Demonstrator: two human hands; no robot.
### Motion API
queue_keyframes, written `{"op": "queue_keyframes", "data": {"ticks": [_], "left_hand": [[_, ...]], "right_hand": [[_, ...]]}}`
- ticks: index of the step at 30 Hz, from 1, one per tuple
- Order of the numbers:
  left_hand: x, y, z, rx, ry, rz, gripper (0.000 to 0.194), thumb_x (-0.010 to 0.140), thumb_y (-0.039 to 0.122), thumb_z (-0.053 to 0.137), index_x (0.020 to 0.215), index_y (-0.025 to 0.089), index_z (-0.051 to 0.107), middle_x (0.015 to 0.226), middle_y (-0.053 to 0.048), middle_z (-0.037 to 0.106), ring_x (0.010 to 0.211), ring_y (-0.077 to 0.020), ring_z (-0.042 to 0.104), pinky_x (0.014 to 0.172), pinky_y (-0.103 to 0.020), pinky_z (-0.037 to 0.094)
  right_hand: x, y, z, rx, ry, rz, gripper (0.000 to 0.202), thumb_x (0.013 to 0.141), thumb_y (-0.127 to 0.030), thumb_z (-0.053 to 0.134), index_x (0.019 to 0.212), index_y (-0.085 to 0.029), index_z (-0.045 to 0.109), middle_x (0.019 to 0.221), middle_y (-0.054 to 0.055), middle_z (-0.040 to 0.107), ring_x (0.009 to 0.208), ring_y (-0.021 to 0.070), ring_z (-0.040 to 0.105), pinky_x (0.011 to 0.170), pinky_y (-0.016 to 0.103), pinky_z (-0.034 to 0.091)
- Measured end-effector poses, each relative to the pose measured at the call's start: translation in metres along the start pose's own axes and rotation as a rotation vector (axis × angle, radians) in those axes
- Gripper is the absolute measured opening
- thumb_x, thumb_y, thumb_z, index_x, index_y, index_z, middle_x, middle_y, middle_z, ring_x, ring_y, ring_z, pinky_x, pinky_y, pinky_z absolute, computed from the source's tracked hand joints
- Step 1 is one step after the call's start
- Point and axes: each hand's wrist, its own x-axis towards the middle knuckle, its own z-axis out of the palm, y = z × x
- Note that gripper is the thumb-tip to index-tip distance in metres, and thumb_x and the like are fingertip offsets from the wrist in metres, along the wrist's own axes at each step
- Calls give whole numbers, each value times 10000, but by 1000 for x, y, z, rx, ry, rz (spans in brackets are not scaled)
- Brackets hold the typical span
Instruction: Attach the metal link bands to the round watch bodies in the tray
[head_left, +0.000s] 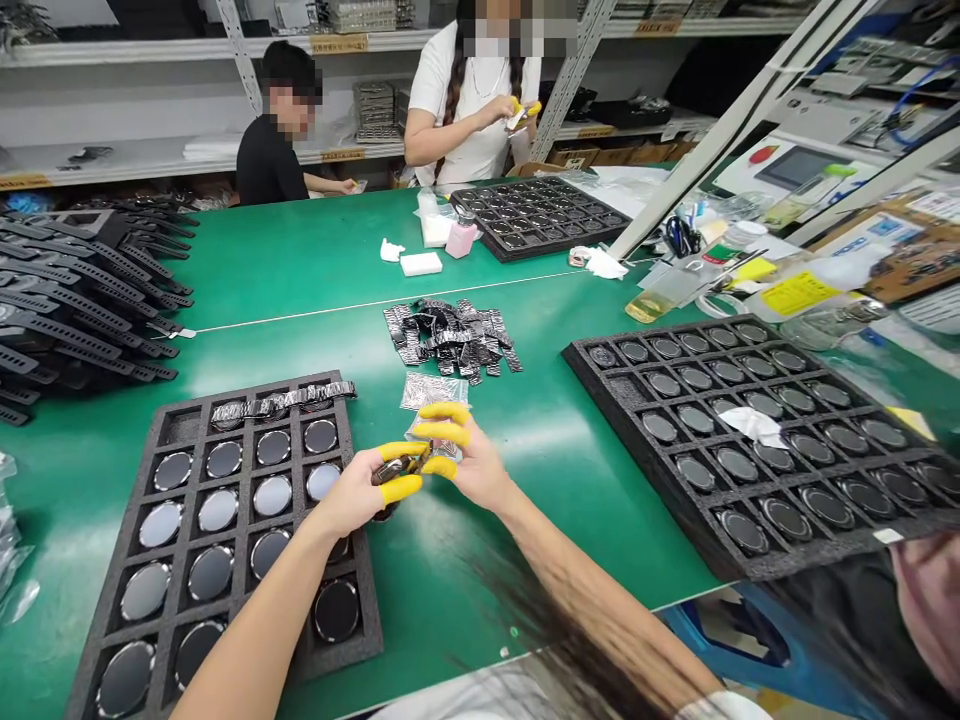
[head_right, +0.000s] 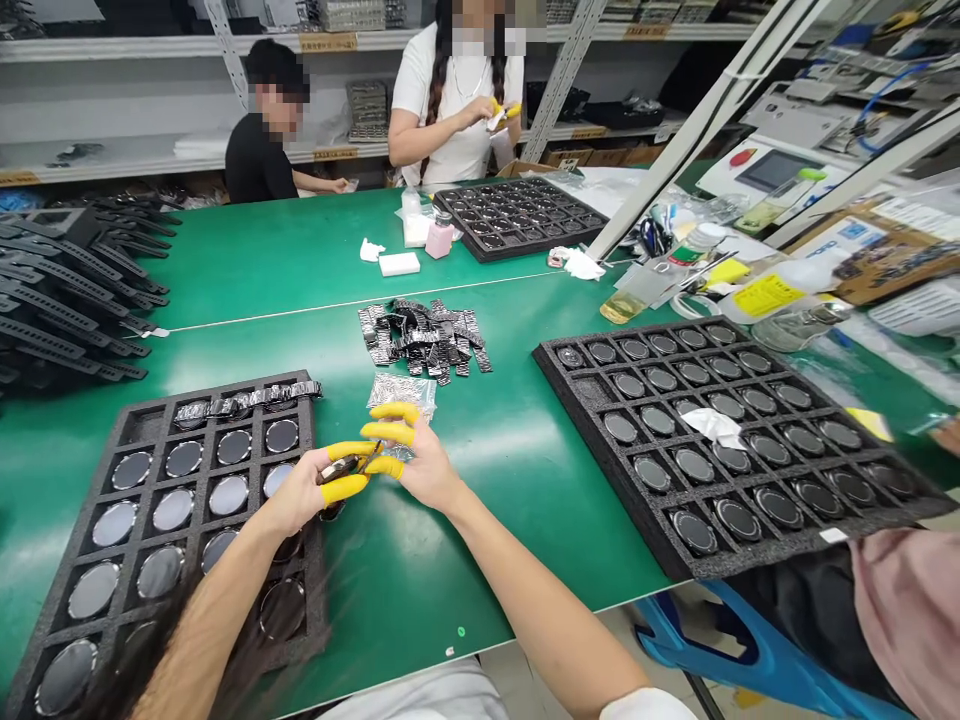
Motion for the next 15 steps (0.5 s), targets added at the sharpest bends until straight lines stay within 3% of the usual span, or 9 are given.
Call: {"op": "queue_keyframes", "data": {"ticks": [3,5,7,9,12,15], "left_hand": [[1,-2,0,-169,70,-69,577,800,567,839,1183,151,724,702,24,585,498,-56,333,454,-191,276],[3,-6,-4,-193,189,10,564,864,547,774,1266,166,671,793,4,625,484,-49,323,452,-200,317],[6,-12,-11,-8,306,152,462,919,401,713,1324,190,647,1056,-73,688,594,-86,509,563,-243,489],[8,-19,-17,322,336,287,451,918,209,623,1369,215,655,1341,-127,638,926,-179,675,840,-337,596],[8,-27,-23,718,248,370,619,838,46,500,1408,225,663,1500,-138,556,1311,-287,602,1140,-474,497],[6,-29,-23,870,194,364,669,807,19,467,1418,211,660,1423,-142,609,1278,-298,629,1115,-480,525]], "right_hand": [[2,-4,5,197,-4,113,337,878,-601,819,905,-269,773,1158,80,717,1080,249,668,992,433,546],[-1,-5,14,444,45,286,394,865,-640,814,893,-259,721,982,52,737,961,235,692,939,421,557],[-7,-5,24,677,3,478,451,847,-671,815,883,-244,674,787,15,711,767,210,684,808,379,567],[-12,-5,33,797,-106,618,481,822,-660,843,857,-215,663,685,4,686,618,179,638,665,321,528],[-14,-6,40,801,-181,686,494,785,-619,890,823,-169,689,637,14,683,526,139,578,551,265,432],[-14,-7,42,770,-178,676,459,791,-571,895,790,-157,698,553,-8,637,492,124,534,543,260,394]]}}
